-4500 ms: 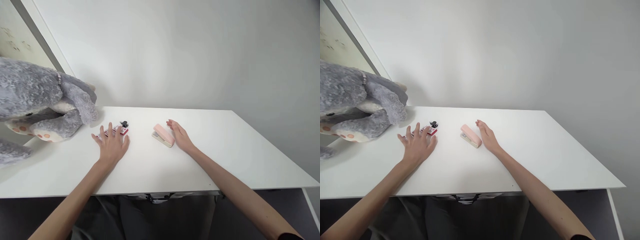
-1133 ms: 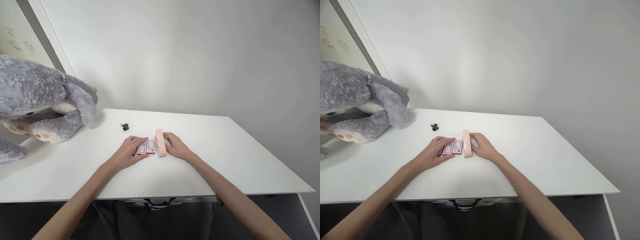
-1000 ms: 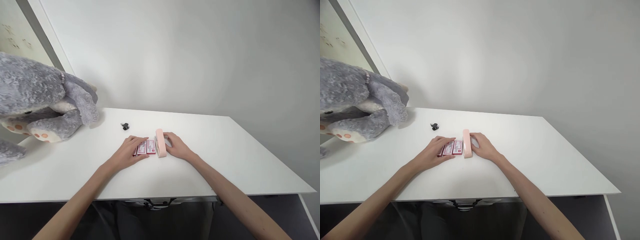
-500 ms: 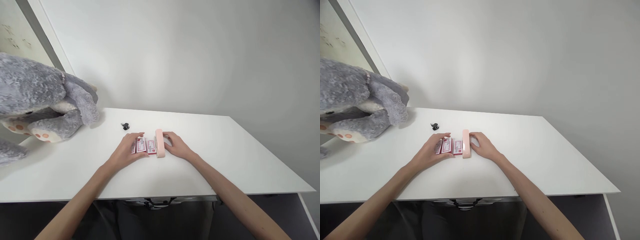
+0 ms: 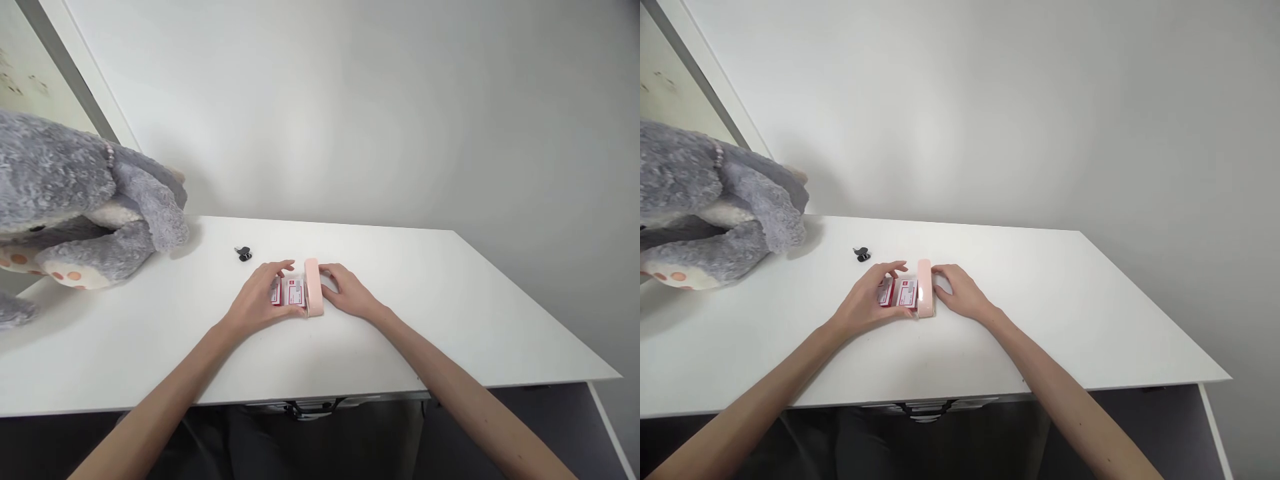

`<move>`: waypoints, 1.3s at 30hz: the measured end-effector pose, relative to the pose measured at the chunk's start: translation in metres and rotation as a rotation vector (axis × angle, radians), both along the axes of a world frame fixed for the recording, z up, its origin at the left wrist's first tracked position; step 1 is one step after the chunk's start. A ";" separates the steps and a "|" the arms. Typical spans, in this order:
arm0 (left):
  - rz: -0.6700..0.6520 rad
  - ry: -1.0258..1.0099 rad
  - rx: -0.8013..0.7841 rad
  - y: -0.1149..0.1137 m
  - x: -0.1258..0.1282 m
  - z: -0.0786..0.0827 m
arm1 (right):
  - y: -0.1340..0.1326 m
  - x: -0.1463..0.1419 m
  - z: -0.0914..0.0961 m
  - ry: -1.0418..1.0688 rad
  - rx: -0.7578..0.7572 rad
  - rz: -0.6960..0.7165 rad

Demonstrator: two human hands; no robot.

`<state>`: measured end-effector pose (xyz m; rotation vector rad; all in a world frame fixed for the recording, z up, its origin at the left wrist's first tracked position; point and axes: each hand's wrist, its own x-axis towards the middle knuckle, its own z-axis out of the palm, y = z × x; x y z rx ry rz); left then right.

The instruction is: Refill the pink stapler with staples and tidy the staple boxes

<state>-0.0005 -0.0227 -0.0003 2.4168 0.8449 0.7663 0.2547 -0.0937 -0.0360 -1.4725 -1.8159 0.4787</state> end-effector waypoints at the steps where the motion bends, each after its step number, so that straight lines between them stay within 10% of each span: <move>1: 0.041 -0.027 -0.005 -0.001 -0.001 0.000 | 0.000 0.000 0.000 0.001 -0.005 -0.003; 24: 0.427 0.121 0.208 0.009 -0.018 -0.006 | -0.004 -0.002 0.008 -0.021 -0.041 0.000; 39: 0.290 0.246 0.218 0.001 -0.020 -0.001 | -0.004 -0.001 0.006 -0.028 -0.048 -0.007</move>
